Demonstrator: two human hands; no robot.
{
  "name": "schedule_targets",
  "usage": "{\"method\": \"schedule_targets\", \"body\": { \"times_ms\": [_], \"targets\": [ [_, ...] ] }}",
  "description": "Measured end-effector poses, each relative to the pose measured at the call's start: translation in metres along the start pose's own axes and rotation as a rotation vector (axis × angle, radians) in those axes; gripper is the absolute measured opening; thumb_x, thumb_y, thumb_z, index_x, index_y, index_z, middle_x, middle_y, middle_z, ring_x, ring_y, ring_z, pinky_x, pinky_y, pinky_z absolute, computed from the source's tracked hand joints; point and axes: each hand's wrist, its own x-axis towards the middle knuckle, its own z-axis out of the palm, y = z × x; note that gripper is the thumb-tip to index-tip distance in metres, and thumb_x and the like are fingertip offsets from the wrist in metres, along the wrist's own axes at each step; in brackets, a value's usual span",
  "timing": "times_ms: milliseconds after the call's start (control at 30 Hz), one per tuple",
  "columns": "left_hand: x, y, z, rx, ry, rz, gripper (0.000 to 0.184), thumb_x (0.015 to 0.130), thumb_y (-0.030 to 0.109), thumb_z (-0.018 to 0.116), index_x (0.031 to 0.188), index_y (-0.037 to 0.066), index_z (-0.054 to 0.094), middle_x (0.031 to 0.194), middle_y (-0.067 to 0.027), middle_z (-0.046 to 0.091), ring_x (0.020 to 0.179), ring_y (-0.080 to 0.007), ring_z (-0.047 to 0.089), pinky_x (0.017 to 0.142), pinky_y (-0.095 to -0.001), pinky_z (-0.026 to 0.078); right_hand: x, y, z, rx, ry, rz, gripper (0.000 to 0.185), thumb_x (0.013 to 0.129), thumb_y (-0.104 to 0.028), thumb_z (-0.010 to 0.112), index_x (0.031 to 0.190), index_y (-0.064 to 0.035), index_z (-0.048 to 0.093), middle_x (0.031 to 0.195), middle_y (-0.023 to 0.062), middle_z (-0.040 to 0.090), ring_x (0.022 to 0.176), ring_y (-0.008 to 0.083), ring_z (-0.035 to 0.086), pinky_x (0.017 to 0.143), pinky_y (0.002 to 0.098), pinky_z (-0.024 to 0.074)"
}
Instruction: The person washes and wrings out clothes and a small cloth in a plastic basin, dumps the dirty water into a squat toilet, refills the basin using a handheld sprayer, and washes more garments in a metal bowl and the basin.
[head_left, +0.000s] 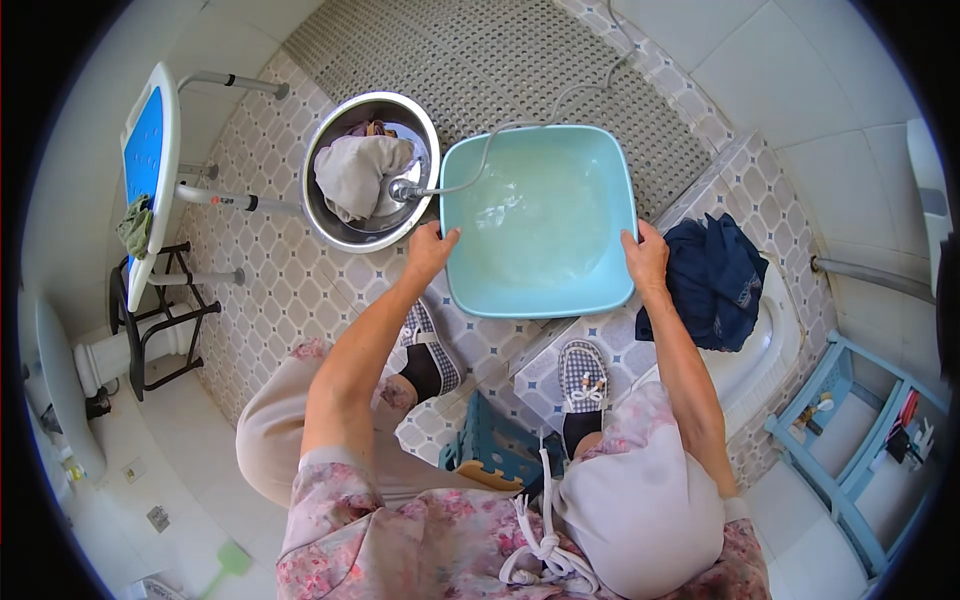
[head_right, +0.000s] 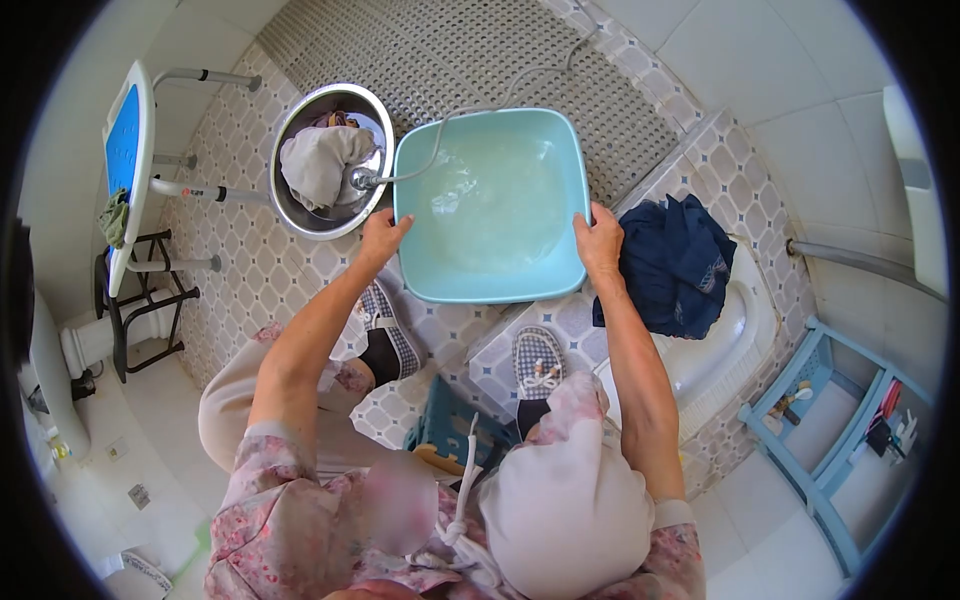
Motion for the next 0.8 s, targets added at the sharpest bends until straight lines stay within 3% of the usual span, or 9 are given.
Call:
{"method": "schedule_targets", "body": {
  "times_ms": [67,167,267,400,533,567,667,767,800],
  "targets": [
    [-0.010,0.031,-0.017,0.347,0.005,-0.025,0.028,0.082,0.029,0.069,0.093,0.003,0.070,0.079,-0.0188,0.068,0.072,-0.0302,0.067,0.067,-0.0411,0.052,0.003,0.001,0.000,-0.008,0.002,-0.010,0.026,0.081,-0.020,0.063,0.097,-0.0008,0.066,0.083,0.0184,0.064,0.076,0.0347,0.063,0.071,0.0416,0.0491],
    [-0.012,0.061,-0.036,0.445,0.330,0.229,0.019,0.083,0.023,0.067,0.091,0.006,0.070,0.083,-0.0199,0.068,0.075,-0.0384,0.066,0.069,-0.0453,0.053,0.003,0.003,-0.001,-0.029,-0.013,0.008,0.026,0.081,-0.021,0.063,0.097,-0.0009,0.066,0.084,0.0188,0.064,0.078,0.0351,0.063,0.072,0.0418,0.0493],
    [0.013,0.064,-0.047,0.528,0.417,0.361,0.021,0.082,0.023,0.066,0.094,0.007,0.070,0.089,-0.0179,0.066,0.082,-0.0364,0.067,0.073,-0.0455,0.054,0.004,0.001,0.001,-0.026,-0.010,0.021,0.026,0.081,-0.021,0.063,0.098,-0.0010,0.066,0.085,0.0191,0.065,0.079,0.0354,0.064,0.073,0.0419,0.0495],
    [0.045,0.055,-0.058,0.820,0.155,0.420,0.017,0.082,0.016,0.057,0.089,0.008,0.070,0.096,-0.0202,0.065,0.081,-0.0375,0.068,0.071,-0.0462,0.054,0.004,0.003,0.000,-0.027,-0.033,0.055,0.027,0.082,-0.022,0.063,0.099,-0.0012,0.066,0.086,0.0194,0.065,0.079,0.0356,0.064,0.074,0.0422,0.0497],
    [0.070,0.054,-0.093,0.591,0.237,0.255,0.027,0.087,0.027,0.058,0.085,0.004,0.072,0.091,-0.0210,0.069,0.083,-0.0390,0.068,0.074,-0.0463,0.054,0.004,0.005,0.001,-0.018,-0.036,0.062,0.027,0.082,-0.022,0.063,0.099,-0.0013,0.065,0.086,0.0196,0.065,0.079,0.0358,0.064,0.073,0.0423,0.0500],
    [0.075,0.052,-0.104,0.528,0.313,0.259,0.028,0.084,0.030,0.065,0.080,0.004,0.072,0.075,-0.0187,0.068,0.073,-0.0385,0.066,0.069,-0.0448,0.053,0.004,0.005,0.001,-0.018,-0.042,0.068,0.027,0.082,-0.022,0.063,0.099,-0.0013,0.065,0.086,0.0197,0.065,0.079,0.0357,0.064,0.073,0.0423,0.0500],
    [0.094,0.035,-0.129,0.495,0.421,0.187,0.031,0.082,0.034,0.067,0.077,0.004,0.073,0.069,-0.0171,0.068,0.068,-0.0345,0.067,0.066,-0.0424,0.052,0.003,0.002,0.000,-0.025,-0.048,0.083,0.027,0.082,-0.023,0.063,0.099,-0.0012,0.065,0.086,0.0197,0.066,0.078,0.0357,0.064,0.073,0.0421,0.0501],
    [0.132,-0.005,-0.134,0.337,0.498,-0.094,0.032,0.080,0.036,0.068,0.076,0.004,0.074,0.062,-0.0147,0.066,0.062,-0.0290,0.068,0.063,-0.0395,0.052,0.004,0.001,0.001,-0.017,-0.035,0.089,0.027,0.083,-0.023,0.063,0.099,-0.0012,0.065,0.085,0.0196,0.066,0.079,0.0356,0.065,0.073,0.0421,0.0502],
    [0.134,-0.004,-0.132,0.340,0.480,-0.038,0.033,0.080,0.036,0.068,0.076,0.004,0.074,0.060,-0.0138,0.066,0.061,-0.0276,0.068,0.063,-0.0389,0.052,0.003,-0.001,0.001,-0.010,-0.036,0.091,0.027,0.083,-0.023,0.063,0.099,-0.0013,0.065,0.085,0.0196,0.066,0.079,0.0357,0.065,0.073,0.0421,0.0502]
  ]
}}
